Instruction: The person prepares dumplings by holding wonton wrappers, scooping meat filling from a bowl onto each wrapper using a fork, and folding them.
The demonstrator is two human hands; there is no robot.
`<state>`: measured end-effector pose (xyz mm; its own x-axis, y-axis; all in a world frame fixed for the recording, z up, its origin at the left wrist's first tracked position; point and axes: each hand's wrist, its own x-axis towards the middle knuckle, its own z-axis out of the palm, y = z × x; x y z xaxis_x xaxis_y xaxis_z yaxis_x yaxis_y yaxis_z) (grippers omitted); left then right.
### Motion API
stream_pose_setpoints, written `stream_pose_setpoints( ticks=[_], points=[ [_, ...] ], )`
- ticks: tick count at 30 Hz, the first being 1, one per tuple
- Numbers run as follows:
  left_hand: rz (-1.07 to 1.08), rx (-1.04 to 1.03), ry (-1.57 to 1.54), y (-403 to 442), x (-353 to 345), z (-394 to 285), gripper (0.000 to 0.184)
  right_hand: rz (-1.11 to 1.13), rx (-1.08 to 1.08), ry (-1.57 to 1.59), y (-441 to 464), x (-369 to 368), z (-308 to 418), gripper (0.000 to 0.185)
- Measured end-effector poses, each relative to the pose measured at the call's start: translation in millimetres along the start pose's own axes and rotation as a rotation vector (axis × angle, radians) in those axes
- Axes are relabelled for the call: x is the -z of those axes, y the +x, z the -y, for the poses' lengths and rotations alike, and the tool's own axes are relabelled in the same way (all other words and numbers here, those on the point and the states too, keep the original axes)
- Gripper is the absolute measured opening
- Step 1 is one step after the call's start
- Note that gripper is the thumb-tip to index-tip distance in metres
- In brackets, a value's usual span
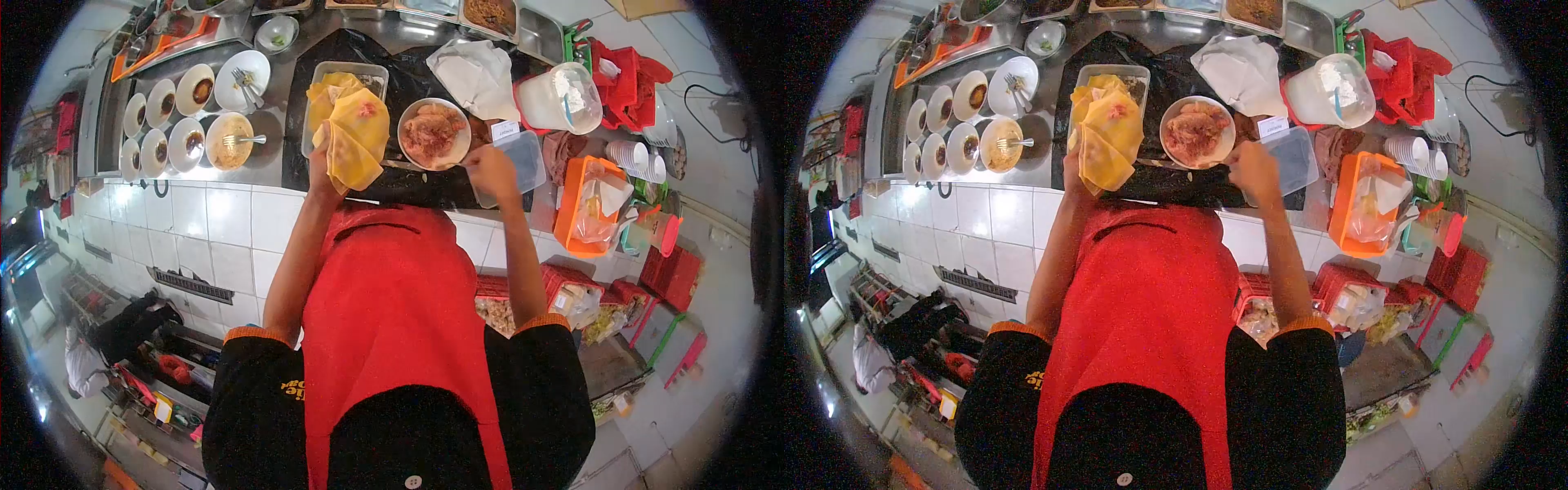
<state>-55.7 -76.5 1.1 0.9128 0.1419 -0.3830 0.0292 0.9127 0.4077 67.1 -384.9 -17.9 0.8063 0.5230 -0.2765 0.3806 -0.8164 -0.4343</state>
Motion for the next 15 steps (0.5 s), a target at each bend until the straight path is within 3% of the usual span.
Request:
stream_pose_setpoints(
  ticks=[1, 3, 4, 6, 9, 10, 12, 15],
  points=[
    [0.001, -0.007, 0.000, -1.0, -2.9, -1.2, 0.053, -0.001, 0.007, -0.001, -0.6, 13.0, -2.1, 0.024],
    [-0.160, 0.067, 0.078, -5.0, -10.1, 0.5, 0.054, 0.260, -0.144, 0.372, 1.2, 40.5, -2.5, 0.028],
    [-0.086, 0.085, 0.020, -5.0, -11.6, 3.1, 0.056, 0.260, -0.132, 0.372, 1.0, 48.8, 3.2, 0.028],
    [-0.075, 0.130, 0.023, -5.0, -16.9, 7.0, 0.056, 0.100, 0.093, 0.714, -5.2, 65.2, 15.2, 0.034],
    [0.036, 0.183, -0.038, -2.4, -24.9, 21.3, 0.055, 0.011, 0.080, 0.933, -12.2, 91.5, 68.6, 0.035],
    [0.060, 0.205, -0.062, -1.5, -29.9, 24.8, 0.055, 0.006, 0.081, 0.931, -11.3, 86.7, 80.6, 0.035],
    [0.228, 0.227, -0.188, -0.1, -31.1, 28.4, 0.052, -0.324, 0.227, 0.807, -8.4, 76.4, 99.7, 0.029],
    [0.331, 0.219, -0.277, -1.9, -39.7, 22.1, 0.053, -0.461, 0.310, 0.730, 1.1, 49.0, 95.7, 0.026]
  ],
)
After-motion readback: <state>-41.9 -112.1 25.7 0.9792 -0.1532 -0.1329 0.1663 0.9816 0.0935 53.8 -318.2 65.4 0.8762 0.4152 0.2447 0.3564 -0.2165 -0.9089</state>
